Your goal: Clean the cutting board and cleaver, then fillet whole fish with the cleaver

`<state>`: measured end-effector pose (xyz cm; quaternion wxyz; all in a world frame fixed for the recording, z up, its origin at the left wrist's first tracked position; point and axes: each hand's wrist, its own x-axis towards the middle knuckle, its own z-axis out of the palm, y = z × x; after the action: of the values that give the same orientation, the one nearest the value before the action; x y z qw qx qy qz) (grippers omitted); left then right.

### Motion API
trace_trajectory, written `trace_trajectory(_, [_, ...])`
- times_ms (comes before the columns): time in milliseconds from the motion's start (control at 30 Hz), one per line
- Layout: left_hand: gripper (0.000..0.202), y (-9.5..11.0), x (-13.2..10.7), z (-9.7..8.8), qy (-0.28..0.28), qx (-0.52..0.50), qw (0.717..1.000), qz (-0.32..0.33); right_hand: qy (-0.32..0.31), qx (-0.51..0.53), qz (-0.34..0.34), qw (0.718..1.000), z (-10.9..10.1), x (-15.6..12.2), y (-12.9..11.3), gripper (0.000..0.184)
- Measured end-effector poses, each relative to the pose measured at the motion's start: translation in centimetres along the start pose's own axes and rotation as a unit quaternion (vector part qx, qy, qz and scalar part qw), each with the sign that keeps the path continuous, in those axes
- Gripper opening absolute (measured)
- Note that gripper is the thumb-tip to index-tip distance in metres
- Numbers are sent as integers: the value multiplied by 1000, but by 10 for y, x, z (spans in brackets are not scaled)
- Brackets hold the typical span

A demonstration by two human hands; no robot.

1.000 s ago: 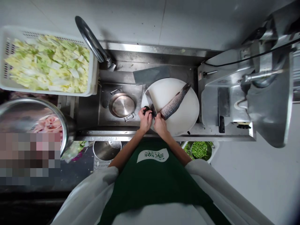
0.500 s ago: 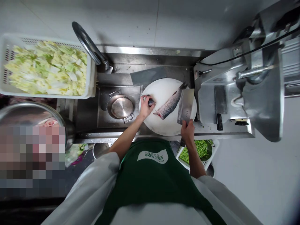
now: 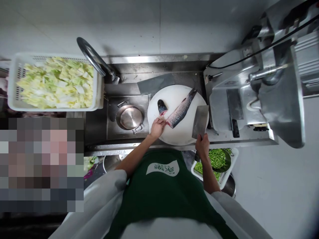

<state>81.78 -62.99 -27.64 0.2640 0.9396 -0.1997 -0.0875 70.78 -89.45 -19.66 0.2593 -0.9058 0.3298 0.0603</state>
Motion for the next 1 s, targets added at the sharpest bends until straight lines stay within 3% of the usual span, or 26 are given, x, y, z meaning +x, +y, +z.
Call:
trace_trajectory(100, [30, -11, -14, -6, 12, 7, 1000, 2, 0, -6, -7, 1000, 0, 3, 0, 41])
trace_trajectory(167, [28, -30, -34, -15, 43, -10, 998, -34, -3, -15, -15, 1000, -2, 5, 2, 43])
trace_trajectory(233, [24, -59, -58, -29, 100, -38, 988, -114, -9, -31, -15, 999, -3, 6, 4, 44])
trace_trajectory(367, [20, -131, -98, -69, 205, -62, 931, -296, -23, -65, -10, 998, -3, 10, 6, 42])
trace_trajectory(467, [22, -173, -101, -98, 187, -74, 915, -350, -31, -89, -18, 995, -3, 10, 2, 43])
trace_trajectory(533, [34, -183, -86, -109, 176, -81, 911, -364, -49, -109, -17, 993, -4, 10, -2, 44])
trace_trajectory(633, [35, -162, -37, -112, 200, -115, 917, -325, -79, -137, -5, 987, -6, 8, -8, 45])
trace_trajectory(733, [24, -103, 31, -97, 177, -199, 934, -238, -88, -145, 4, 985, -7, 7, -13, 46])
trace_trajectory(833, [44, -40, 92, -73, 103, -222, 944, -223, -93, -139, 16, 986, -7, 6, -15, 44])
trace_trajectory(900, [55, -17, 116, -61, 65, -226, 940, -247, -95, -130, 24, 987, -7, 5, -15, 43])
trace_trajectory(1000, [46, -14, 120, -57, 64, -318, 915, -240, -96, -117, 30, 988, -6, 6, -13, 41])
